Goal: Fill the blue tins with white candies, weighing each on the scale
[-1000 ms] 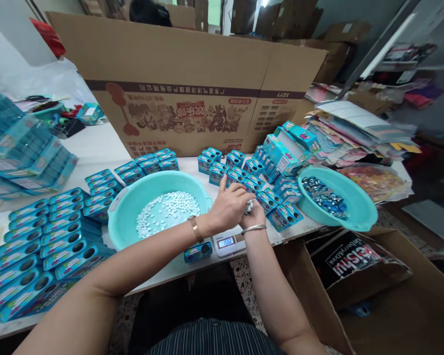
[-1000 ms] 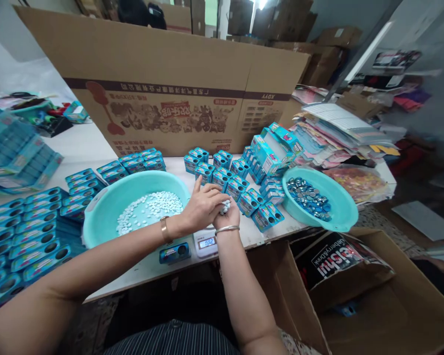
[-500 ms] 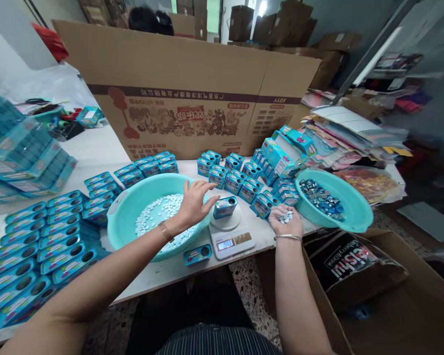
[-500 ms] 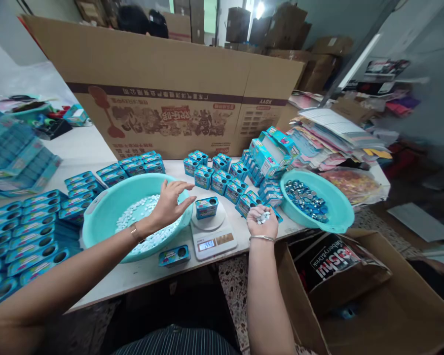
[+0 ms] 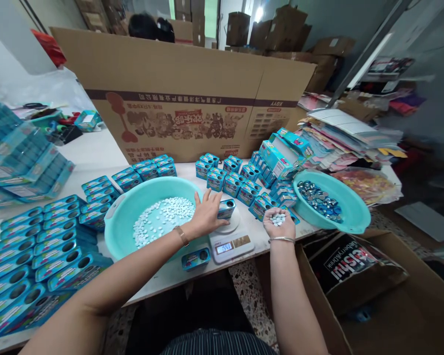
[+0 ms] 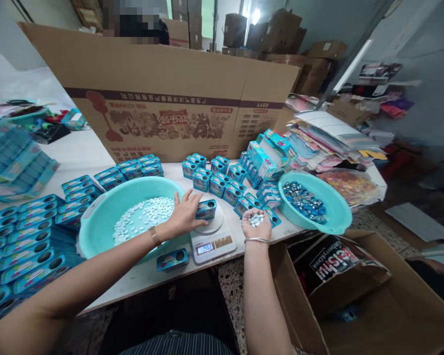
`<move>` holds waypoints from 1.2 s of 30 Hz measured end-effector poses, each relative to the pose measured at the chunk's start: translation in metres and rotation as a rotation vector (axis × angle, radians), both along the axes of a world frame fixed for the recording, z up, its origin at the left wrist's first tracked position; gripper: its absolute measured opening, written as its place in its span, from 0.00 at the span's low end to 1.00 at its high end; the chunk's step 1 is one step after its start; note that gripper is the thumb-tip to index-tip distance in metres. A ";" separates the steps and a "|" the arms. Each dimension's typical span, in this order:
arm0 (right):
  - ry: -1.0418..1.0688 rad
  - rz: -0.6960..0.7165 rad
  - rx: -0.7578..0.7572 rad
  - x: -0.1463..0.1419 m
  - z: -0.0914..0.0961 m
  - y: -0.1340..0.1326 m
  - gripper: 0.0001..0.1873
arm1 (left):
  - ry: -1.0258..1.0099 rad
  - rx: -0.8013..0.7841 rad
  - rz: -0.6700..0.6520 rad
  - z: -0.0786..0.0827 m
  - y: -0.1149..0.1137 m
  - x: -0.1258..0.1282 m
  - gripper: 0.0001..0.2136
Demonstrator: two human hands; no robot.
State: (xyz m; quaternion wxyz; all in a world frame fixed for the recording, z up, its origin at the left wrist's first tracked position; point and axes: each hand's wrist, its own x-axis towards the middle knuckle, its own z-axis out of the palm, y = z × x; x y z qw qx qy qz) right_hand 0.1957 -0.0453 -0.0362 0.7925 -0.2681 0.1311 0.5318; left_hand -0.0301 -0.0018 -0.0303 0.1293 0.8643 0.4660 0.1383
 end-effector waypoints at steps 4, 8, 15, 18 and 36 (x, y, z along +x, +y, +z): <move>-0.042 0.000 -0.092 -0.012 -0.003 0.008 0.14 | -0.074 -0.024 -0.030 -0.006 0.005 0.006 0.19; -0.067 0.078 -0.086 -0.029 -0.003 0.019 0.15 | -0.277 -0.017 0.004 -0.004 0.010 0.004 0.15; 0.002 0.254 -0.074 -0.082 0.015 0.039 0.17 | -0.599 0.138 0.043 0.061 0.008 -0.040 0.16; 0.045 0.373 -0.050 -0.113 0.021 0.048 0.17 | -0.537 0.216 0.078 0.093 0.001 -0.071 0.14; 0.122 0.528 -0.025 -0.174 0.013 0.060 0.16 | 0.118 0.105 0.275 0.068 -0.001 -0.162 0.16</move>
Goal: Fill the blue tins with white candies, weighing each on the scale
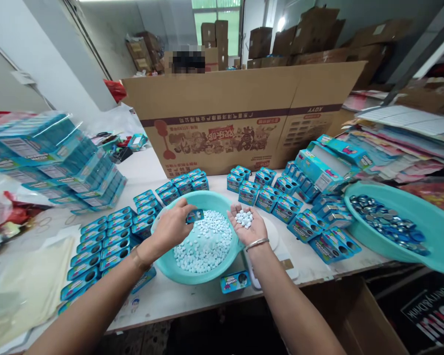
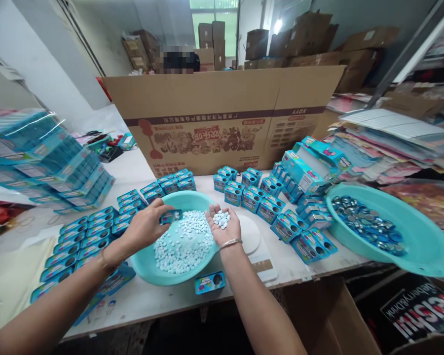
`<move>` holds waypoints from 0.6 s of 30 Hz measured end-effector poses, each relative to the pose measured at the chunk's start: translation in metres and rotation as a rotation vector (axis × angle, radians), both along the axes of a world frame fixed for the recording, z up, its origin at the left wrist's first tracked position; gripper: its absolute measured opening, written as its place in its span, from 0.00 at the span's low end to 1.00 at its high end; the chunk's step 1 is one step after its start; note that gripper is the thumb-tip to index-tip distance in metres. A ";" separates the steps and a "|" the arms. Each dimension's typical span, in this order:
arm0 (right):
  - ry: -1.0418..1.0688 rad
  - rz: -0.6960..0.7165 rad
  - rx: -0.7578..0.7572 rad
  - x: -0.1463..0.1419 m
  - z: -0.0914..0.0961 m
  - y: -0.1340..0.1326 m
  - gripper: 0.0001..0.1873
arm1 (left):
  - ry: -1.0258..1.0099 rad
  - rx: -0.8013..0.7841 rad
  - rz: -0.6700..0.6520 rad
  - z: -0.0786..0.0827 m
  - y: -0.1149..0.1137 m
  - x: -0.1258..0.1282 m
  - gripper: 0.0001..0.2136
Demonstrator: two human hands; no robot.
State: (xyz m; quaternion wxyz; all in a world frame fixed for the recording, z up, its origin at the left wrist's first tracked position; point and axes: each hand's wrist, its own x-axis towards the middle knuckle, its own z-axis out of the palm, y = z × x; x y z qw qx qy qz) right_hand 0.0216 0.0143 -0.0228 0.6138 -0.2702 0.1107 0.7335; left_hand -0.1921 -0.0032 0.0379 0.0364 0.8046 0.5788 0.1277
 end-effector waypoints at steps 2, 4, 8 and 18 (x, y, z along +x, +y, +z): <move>0.002 -0.016 -0.031 0.004 0.002 -0.001 0.16 | 0.047 -0.055 0.005 -0.008 0.002 -0.001 0.16; -0.008 -0.030 -0.045 0.009 0.004 -0.003 0.16 | 0.030 -0.070 0.001 -0.012 0.002 -0.002 0.16; -0.028 -0.053 -0.008 0.018 0.002 -0.004 0.16 | -0.023 -0.013 0.005 -0.003 -0.001 -0.003 0.17; -0.007 -0.070 0.020 0.031 -0.009 -0.002 0.14 | 0.021 -0.054 0.054 -0.012 0.003 -0.003 0.16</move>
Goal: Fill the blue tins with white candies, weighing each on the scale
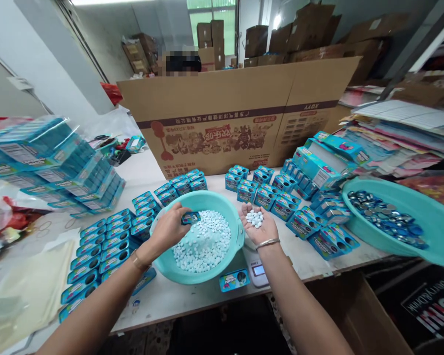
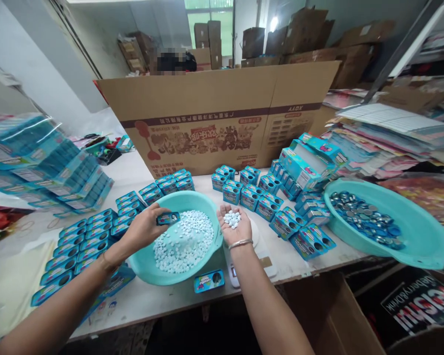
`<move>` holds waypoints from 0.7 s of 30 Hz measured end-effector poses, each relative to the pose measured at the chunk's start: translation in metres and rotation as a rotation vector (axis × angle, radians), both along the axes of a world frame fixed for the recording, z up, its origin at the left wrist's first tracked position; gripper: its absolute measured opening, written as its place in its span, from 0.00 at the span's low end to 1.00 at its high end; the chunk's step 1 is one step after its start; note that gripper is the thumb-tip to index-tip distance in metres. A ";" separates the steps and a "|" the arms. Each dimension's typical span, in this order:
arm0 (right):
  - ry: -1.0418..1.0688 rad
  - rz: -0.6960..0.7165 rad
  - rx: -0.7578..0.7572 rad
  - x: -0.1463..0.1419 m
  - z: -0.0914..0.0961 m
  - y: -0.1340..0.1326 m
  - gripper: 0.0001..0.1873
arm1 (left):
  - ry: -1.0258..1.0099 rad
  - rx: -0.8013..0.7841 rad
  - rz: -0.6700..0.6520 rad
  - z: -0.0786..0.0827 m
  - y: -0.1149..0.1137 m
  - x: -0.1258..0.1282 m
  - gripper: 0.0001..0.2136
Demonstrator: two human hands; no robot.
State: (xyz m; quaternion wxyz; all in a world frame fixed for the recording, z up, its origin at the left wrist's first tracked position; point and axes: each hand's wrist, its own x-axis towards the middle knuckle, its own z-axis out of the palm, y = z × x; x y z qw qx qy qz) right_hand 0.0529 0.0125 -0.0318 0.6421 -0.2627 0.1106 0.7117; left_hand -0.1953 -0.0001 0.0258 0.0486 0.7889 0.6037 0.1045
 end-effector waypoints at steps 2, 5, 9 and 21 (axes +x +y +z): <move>-0.008 -0.021 0.001 0.003 0.002 -0.001 0.14 | -0.009 0.011 -0.003 0.006 -0.001 0.002 0.16; -0.011 -0.051 -0.036 0.007 0.009 -0.003 0.15 | -0.072 0.032 -0.016 0.014 -0.001 0.003 0.15; -0.019 -0.076 -0.075 0.011 0.015 -0.006 0.16 | -0.029 -0.005 -0.001 0.006 0.001 0.002 0.15; -0.036 -0.148 -0.107 0.029 0.015 -0.007 0.16 | -0.701 0.032 0.074 0.008 0.036 0.009 0.22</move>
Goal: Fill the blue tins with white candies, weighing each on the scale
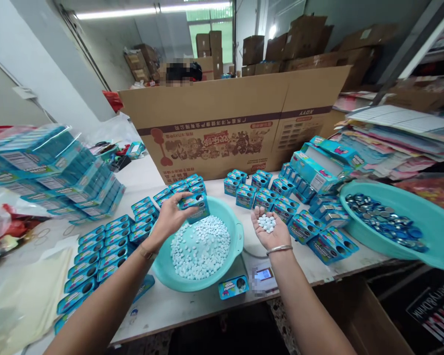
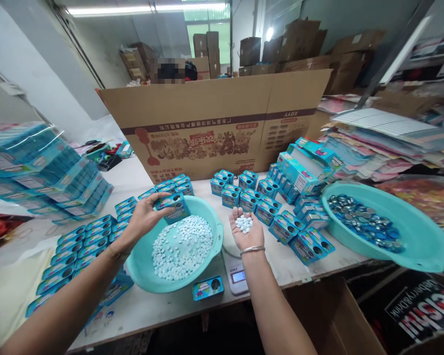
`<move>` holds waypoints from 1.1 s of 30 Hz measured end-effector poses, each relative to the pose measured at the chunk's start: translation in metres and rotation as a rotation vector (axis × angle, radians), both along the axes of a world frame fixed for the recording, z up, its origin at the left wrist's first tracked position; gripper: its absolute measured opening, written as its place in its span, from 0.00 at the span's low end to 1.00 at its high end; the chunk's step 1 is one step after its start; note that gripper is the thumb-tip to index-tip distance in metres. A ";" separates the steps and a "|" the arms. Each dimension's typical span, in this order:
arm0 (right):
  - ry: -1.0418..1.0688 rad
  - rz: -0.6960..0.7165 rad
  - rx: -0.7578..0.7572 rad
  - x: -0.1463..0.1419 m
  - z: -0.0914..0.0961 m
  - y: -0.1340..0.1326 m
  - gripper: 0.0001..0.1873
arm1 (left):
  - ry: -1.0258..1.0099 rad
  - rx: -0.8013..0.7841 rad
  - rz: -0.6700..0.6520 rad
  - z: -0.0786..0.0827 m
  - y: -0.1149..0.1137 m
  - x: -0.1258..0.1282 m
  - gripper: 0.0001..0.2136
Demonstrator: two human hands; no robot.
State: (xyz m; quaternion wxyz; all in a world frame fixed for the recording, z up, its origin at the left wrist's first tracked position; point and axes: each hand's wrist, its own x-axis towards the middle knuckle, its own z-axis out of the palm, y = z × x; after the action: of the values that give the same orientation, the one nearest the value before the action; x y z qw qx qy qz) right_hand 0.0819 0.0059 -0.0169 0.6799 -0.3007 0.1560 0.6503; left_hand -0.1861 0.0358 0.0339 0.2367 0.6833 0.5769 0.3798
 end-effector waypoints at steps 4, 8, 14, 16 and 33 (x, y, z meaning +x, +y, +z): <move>-0.004 -0.048 -0.018 0.015 0.003 -0.005 0.17 | -0.061 0.042 -0.003 0.000 0.046 0.026 0.22; -0.031 -0.126 -0.054 0.032 0.002 -0.011 0.16 | 0.251 0.057 0.092 -0.009 0.094 0.052 0.17; -0.040 -0.209 -0.088 0.057 -0.008 -0.017 0.16 | 0.584 0.015 0.089 -0.049 0.143 0.065 0.14; -0.053 -0.226 -0.090 0.062 -0.012 -0.018 0.15 | 0.648 0.031 0.082 -0.063 0.153 0.066 0.15; -0.105 -0.280 -0.066 0.076 -0.018 -0.028 0.14 | 0.905 0.215 -0.270 -0.063 0.156 0.129 0.36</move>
State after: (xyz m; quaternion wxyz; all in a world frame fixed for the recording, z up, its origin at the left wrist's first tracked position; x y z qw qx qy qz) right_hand 0.1580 -0.0223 -0.0354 0.7607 -0.3319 0.1822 0.5272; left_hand -0.0568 0.1920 -0.0287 -0.0630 0.8692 0.4858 0.0678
